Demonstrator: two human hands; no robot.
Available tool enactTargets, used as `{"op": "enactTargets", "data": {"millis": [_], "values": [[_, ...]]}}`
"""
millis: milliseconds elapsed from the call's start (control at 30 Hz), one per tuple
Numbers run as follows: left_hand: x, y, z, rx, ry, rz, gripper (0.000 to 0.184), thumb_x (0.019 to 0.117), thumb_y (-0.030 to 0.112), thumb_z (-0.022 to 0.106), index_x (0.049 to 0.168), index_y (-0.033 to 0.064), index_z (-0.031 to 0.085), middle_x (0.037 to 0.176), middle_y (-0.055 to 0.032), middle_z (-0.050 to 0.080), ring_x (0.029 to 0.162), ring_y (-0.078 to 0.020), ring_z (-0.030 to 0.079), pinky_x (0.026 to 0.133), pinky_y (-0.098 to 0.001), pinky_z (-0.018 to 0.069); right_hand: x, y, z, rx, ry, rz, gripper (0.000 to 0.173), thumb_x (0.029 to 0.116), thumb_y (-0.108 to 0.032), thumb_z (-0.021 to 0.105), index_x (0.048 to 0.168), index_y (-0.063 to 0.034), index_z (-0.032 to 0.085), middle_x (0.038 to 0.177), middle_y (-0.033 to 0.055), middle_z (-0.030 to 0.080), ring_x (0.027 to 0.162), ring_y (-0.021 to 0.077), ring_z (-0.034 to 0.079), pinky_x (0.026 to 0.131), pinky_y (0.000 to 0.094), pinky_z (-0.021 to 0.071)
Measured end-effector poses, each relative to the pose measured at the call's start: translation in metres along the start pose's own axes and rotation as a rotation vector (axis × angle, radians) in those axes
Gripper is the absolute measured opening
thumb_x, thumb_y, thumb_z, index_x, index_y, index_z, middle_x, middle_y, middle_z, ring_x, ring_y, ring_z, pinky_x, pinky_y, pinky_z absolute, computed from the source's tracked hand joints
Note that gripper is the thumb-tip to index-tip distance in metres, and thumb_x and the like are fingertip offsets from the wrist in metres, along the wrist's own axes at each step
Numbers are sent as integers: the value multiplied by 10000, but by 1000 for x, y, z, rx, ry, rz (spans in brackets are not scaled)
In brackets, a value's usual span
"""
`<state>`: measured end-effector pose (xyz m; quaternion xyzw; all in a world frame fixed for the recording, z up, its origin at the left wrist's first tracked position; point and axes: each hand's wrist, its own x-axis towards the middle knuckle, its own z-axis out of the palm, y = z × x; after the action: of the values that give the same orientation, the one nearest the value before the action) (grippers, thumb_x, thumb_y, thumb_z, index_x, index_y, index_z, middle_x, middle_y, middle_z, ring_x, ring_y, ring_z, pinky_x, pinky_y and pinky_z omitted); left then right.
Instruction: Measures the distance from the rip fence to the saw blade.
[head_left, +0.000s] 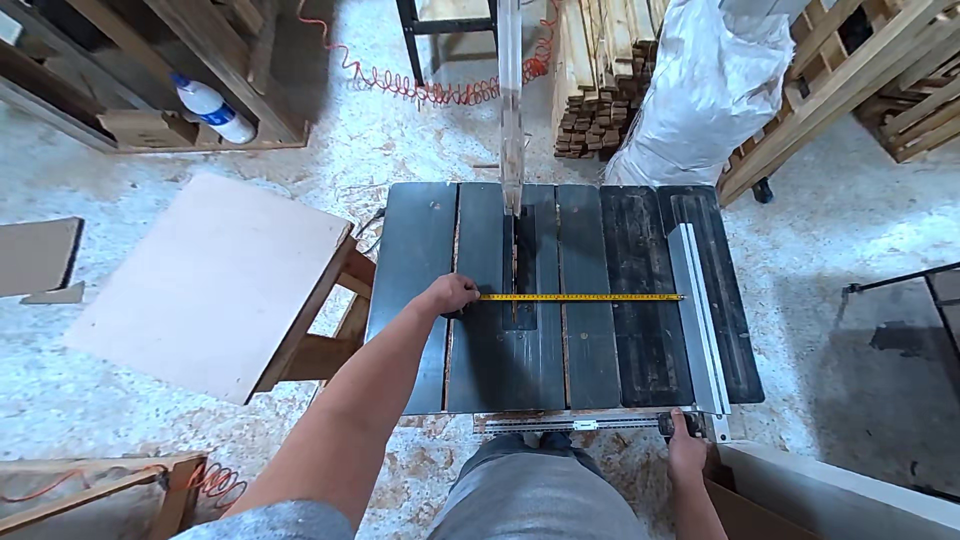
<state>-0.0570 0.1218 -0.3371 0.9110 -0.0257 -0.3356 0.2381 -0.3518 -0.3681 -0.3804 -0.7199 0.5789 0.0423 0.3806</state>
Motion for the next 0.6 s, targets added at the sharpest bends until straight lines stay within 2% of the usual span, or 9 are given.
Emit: {"op": "enactTargets", "data": {"millis": [67,167,233,433,600], "values": [[0,0,0,4,-6,-5,312,1075,312,539,1133,81,740,1052,-163,734,1056,-343,683,983,-621,488,-1,-1,0,9,8,7,778,929,-627,661,1320,43,601,1179,272,661,1132,382,625,966,583,478],[0,0,0,8,-1,-8,308,1073,320,542,1129,95,746,1045,-152,738,1049,-331,687,982,-616,492,-3,-4,3,4,28,14,774,930,-629,660,1325,34,602,1143,262,667,1066,373,637,927,579,486],[-1,1,1,13,1,-7,306,1073,313,540,1124,95,749,1052,-160,736,1060,-339,685,990,-619,487,-1,-1,2,26,15,9,767,936,-618,659,1334,34,596,1173,264,666,1106,374,638,956,580,485],[-2,3,-1,17,-3,-10,296,1073,308,545,1120,98,749,1046,-152,737,1057,-333,684,983,-611,490,3,4,-2,31,-15,-29,734,939,-612,660,1275,39,619,1117,245,673,1053,349,645,925,562,496],[-3,3,-2,21,-2,-5,301,1070,315,547,1110,98,751,1054,-148,738,1067,-332,684,991,-611,488,0,0,-1,-3,-10,7,777,933,-635,651,1301,48,604,1162,266,661,1102,369,633,950,572,484]]}}
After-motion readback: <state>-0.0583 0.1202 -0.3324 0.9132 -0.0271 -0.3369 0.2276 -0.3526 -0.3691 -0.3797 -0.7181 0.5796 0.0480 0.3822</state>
